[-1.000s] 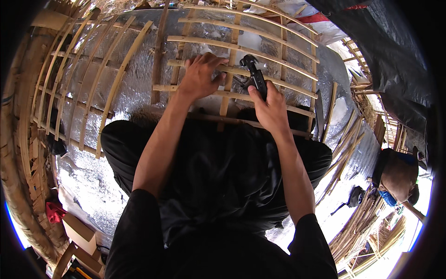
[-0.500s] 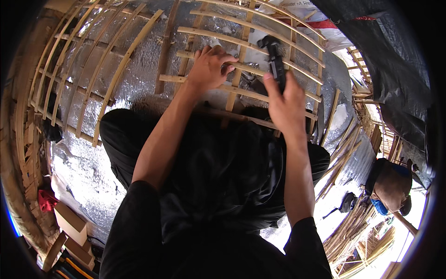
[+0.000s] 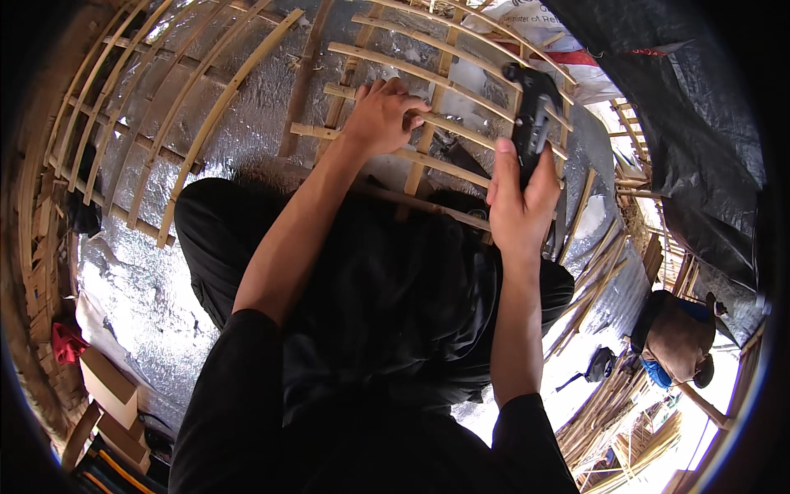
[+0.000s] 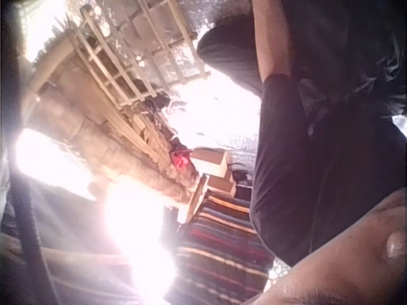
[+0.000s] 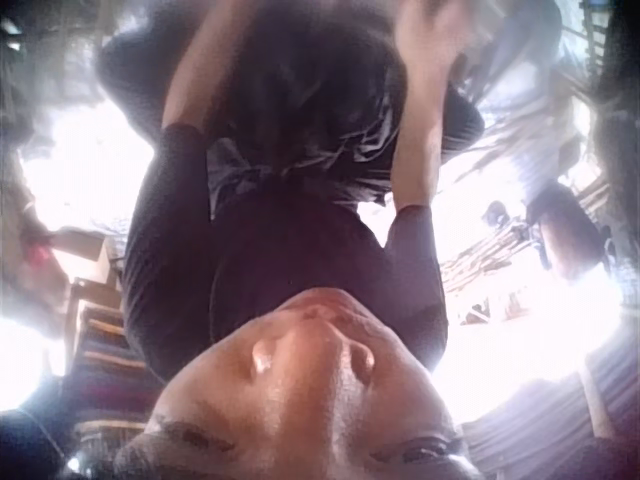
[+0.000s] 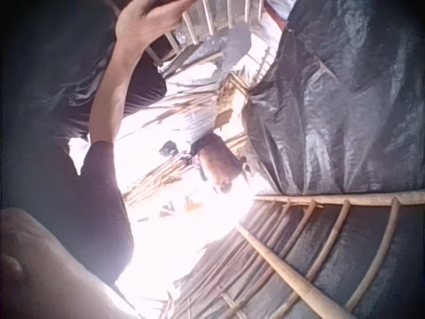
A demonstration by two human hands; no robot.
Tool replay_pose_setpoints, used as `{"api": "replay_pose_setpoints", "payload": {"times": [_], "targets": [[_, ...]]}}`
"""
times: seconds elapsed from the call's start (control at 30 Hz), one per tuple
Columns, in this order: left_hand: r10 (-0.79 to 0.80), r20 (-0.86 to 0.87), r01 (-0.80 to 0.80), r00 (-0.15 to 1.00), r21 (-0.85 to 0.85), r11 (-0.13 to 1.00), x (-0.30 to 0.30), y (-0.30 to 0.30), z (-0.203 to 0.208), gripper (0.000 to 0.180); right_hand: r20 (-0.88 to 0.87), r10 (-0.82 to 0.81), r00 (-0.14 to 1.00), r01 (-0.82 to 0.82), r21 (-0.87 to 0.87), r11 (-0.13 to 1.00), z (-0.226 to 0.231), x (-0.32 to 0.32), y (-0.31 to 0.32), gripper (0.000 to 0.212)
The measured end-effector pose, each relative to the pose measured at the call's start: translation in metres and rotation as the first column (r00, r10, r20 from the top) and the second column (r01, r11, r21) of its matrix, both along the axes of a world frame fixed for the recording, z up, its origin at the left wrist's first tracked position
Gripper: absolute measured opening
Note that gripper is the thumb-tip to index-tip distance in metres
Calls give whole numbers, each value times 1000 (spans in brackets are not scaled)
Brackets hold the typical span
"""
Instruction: The person hammers thin bamboo strips into a wooden lattice frame while sitting on the ground. They position each strip and secure it by driving fasteners with a hammer.
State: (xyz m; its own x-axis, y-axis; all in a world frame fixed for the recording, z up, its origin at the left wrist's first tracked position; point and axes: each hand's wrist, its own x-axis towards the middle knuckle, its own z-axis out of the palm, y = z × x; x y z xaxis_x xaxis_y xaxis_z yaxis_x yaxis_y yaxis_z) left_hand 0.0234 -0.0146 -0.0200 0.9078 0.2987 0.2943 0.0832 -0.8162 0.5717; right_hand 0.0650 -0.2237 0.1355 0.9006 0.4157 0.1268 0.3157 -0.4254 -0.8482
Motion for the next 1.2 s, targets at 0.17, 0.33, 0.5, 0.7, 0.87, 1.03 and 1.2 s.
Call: {"api": "replay_pose_setpoints", "payload": {"times": [0.17,0.33,0.5,0.7,0.87,1.03,1.2], "targets": [[-25,-11,24,1000,-50,998,4,-3,2,26,94,131,987,-69,-489,870,-36,4,3,32],[11,-27,-12,1000,-12,1000,-2,-6,-2,27,150,54,987,-15,-252,968,6,1,15,30],[-7,-52,5,999,-27,1000,4,-4,4,25,205,74,976,-117,207,971,-28,4,4,27],[-21,-72,19,997,-28,999,1,-4,3,25,173,220,960,-94,-543,834,-39,5,-7,39],[2,-101,-5,995,-33,999,3,0,2,25,2,72,997,-72,98,993,12,5,10,28],[-30,-71,23,997,-88,996,3,-2,4,24,-106,63,992,-83,-203,976,-95,16,-24,28],[-9,-88,3,996,-69,998,-6,-4,2,25,-256,-36,966,81,165,983,-21,-9,2,25]]}}
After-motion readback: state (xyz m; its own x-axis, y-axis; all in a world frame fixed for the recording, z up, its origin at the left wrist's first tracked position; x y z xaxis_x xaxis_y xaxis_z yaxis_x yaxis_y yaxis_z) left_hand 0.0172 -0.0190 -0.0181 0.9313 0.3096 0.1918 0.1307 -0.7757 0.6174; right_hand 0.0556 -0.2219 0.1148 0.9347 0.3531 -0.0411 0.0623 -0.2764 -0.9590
